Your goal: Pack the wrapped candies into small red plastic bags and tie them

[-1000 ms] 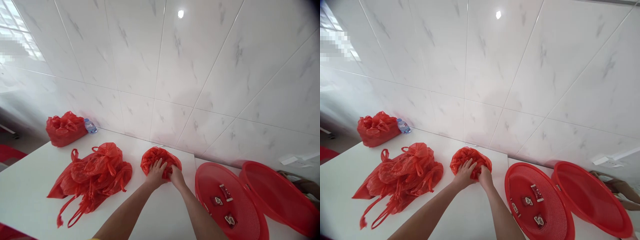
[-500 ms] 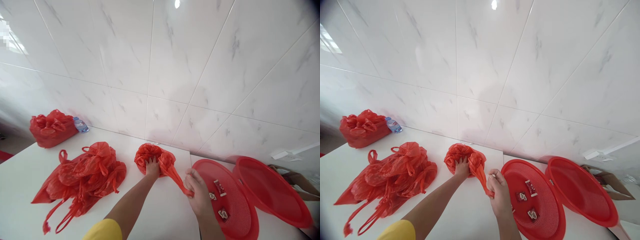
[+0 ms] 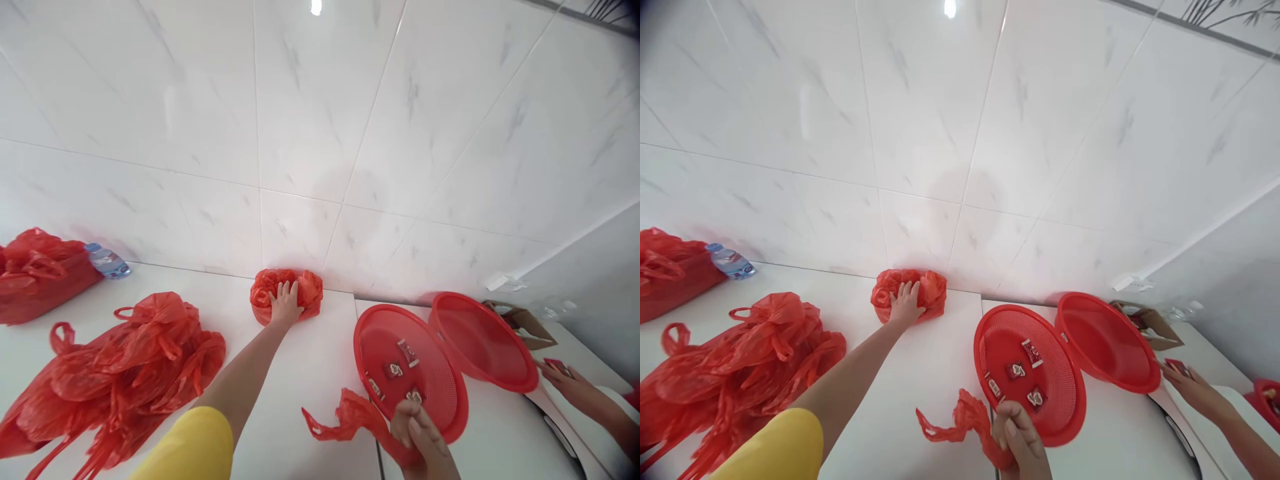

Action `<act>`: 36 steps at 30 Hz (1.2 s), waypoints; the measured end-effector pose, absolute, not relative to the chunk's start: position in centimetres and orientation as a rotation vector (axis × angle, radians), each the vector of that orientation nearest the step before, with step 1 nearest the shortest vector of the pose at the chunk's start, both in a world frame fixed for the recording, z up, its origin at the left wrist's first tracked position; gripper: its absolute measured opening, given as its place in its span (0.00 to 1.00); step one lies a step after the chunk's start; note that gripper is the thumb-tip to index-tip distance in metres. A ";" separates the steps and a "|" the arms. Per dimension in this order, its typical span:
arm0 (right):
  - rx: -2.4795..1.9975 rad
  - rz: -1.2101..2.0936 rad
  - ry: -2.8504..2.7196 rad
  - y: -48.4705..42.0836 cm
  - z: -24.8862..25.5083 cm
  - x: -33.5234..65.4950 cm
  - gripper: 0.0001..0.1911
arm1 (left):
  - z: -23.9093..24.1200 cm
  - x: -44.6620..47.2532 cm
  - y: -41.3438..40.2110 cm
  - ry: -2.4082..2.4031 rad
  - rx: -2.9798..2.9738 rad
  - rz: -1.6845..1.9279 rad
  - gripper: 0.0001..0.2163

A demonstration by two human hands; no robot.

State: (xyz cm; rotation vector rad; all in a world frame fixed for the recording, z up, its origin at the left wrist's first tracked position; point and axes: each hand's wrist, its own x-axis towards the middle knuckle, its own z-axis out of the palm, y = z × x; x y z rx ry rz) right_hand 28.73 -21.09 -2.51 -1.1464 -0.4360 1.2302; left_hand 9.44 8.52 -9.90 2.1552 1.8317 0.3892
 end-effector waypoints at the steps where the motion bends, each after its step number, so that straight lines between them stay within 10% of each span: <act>1: -1.175 1.221 -0.416 -21.0 -2.6 28.3 0.14 | -9.3 9.5 7.6 1.816 2.167 0.456 0.35; 9: -1.266 1.307 -0.600 -17.7 -0.5 25.3 0.12 | -6.1 10.6 -7.7 0.662 1.925 0.536 0.30; 13: -1.257 1.194 -0.731 -16.2 0.4 24.8 0.17 | -5.9 11.4 -10.9 0.798 1.755 0.552 0.06; 30: -2.108 0.782 -1.318 -19.3 -9.4 21.6 0.04 | -2.9 9.4 -12.7 1.173 1.148 0.914 0.18; 36: -1.955 0.913 -1.265 -19.5 -9.3 20.6 0.19 | -3.5 9.0 -13.0 1.152 1.060 0.869 0.19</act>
